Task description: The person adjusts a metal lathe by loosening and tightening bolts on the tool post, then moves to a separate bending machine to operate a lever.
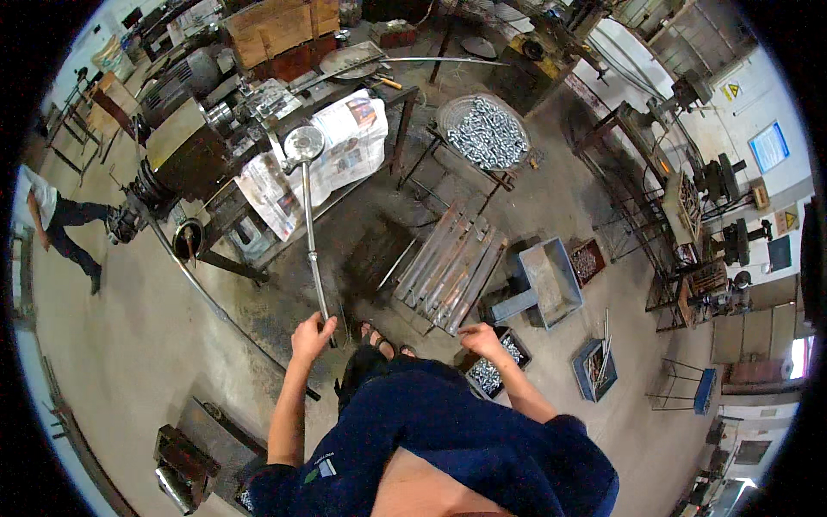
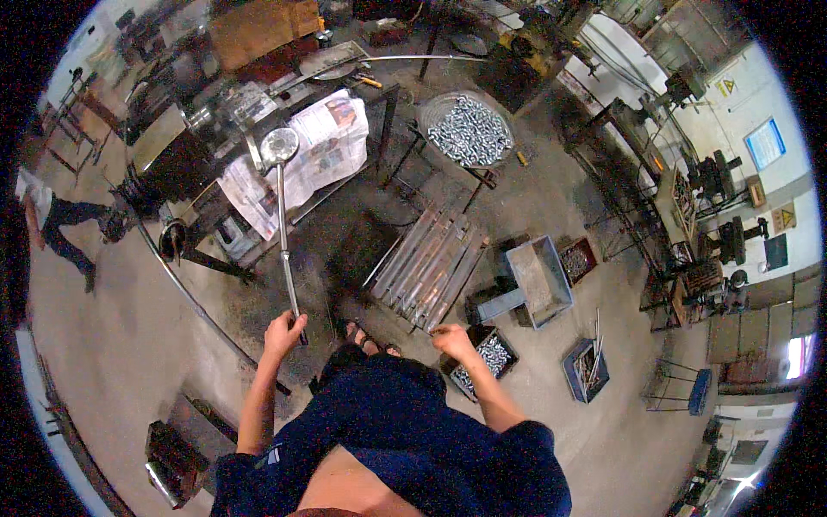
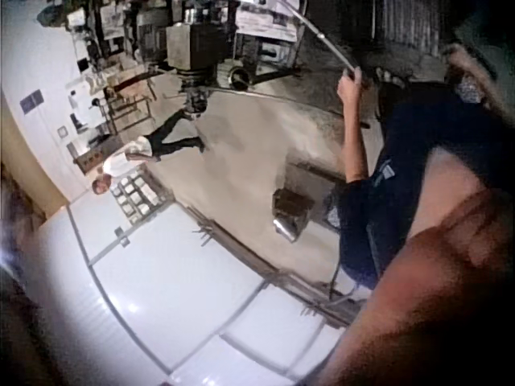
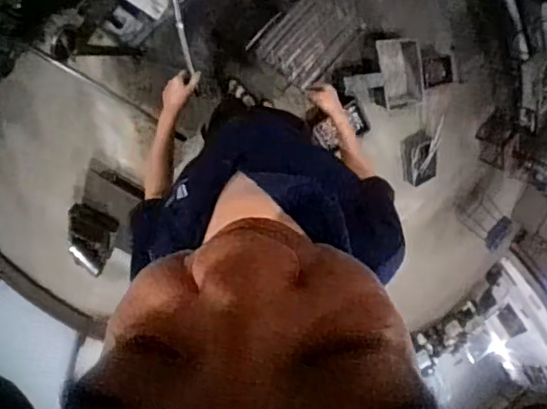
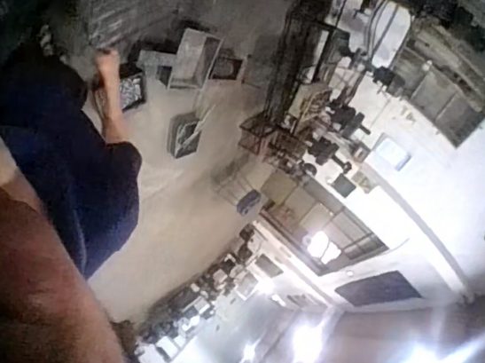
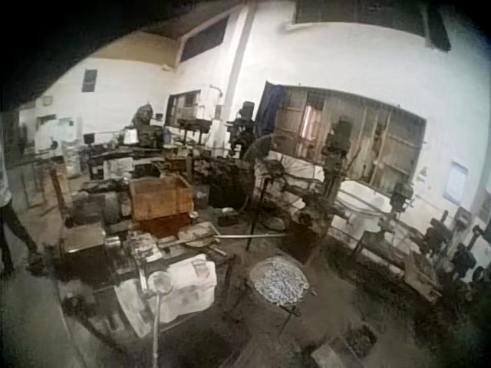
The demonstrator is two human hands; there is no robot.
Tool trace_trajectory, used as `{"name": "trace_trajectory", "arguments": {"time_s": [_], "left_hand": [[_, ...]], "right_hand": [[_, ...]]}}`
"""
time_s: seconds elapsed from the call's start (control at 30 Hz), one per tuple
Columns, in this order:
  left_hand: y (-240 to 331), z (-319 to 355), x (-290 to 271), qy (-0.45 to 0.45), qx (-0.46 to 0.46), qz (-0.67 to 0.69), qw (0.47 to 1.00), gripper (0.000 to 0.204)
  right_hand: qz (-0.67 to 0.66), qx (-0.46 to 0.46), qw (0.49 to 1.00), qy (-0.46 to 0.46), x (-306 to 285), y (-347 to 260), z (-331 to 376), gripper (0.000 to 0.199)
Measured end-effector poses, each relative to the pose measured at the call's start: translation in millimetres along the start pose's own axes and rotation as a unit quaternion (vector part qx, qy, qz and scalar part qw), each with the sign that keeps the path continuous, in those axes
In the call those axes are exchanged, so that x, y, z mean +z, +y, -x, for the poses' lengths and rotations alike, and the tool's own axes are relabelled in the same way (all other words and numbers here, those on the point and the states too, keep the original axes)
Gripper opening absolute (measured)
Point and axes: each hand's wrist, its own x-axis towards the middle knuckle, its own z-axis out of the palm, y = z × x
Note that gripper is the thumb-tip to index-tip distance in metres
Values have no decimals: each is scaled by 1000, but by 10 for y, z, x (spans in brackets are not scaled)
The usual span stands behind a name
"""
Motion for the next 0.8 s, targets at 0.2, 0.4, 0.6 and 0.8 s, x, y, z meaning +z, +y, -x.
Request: {"name": "trace_trajectory", "arguments": {"time_s": [0.2,0.4,0.6,0.8], "left_hand": [[-13,129,48,30,6,-5,1000,53],[-65,158,-32,17,-20,5,1000,57],[-127,113,-70,-4,-25,29,999,60],[-125,29,-174,-36,-58,48,997,61]], "right_hand": [[322,-303,895,-61,-284,28,-736,8],[217,1,971,-97,-514,-1072,-1323,33],[149,-31,985,-84,-641,-1657,-1740,34],[195,-93,970,-114,-734,-2070,-2471,38]]}}
